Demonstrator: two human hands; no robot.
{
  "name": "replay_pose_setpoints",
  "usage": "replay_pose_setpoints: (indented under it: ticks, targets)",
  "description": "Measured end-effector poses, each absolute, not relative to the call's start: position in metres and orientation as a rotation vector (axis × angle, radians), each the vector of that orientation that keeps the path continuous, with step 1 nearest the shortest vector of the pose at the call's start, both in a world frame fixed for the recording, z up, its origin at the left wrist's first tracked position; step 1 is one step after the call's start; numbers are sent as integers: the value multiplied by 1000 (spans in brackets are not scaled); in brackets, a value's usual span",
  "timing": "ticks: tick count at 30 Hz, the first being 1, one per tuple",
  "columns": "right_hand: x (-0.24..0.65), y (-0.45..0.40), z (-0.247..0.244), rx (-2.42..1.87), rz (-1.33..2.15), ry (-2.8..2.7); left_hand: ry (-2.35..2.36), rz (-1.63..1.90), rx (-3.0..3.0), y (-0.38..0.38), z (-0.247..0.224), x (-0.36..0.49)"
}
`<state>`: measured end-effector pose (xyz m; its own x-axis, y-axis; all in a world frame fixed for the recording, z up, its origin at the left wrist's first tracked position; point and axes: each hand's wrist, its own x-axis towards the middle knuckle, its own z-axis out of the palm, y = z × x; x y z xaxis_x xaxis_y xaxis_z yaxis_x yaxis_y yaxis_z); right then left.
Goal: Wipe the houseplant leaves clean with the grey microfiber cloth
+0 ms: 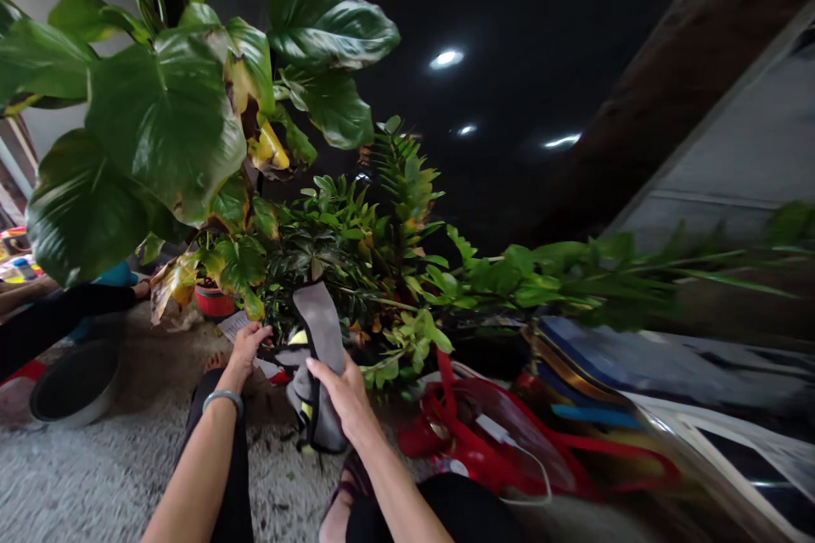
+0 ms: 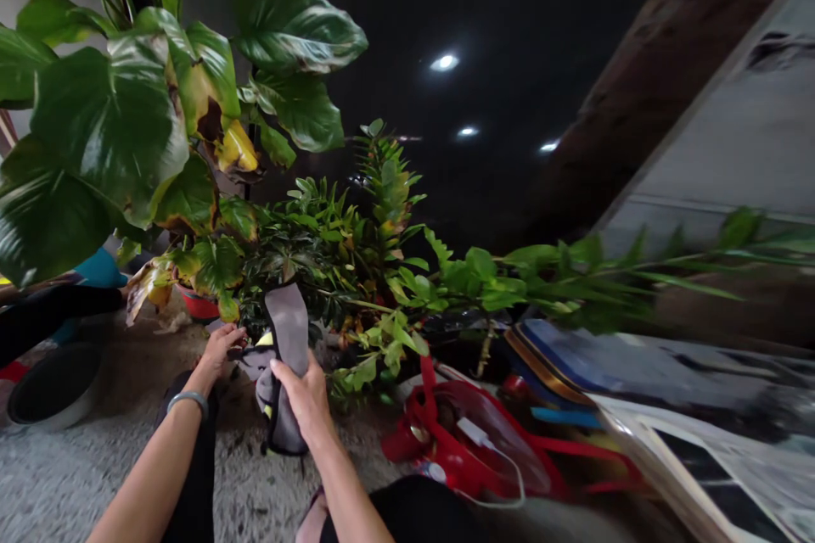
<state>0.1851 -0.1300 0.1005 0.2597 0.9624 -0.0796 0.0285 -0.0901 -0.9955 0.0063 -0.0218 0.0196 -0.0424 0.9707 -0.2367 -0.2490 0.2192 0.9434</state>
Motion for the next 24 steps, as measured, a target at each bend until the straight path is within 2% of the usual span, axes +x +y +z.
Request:
replay_pose_setpoints:
  ticks: [5,11,15,19,24]
  targets:
    - [166,-168,101,-1372,1229,-1175,1179,1218,811,-22,18,6]
    - [172,-143,138,-1295,928,-1292,1161,1220,852,-22,21,5]
    - [186,-133,101,-1455,974,-1180,1170,1219,837,-23,19,5]
    - [188,-167,60,-1500,1135,-1154,1184,1221,810,-22,16,5]
    - [195,-183,86,-1453,1102,-1127,1135,1165,832,-18,13,29]
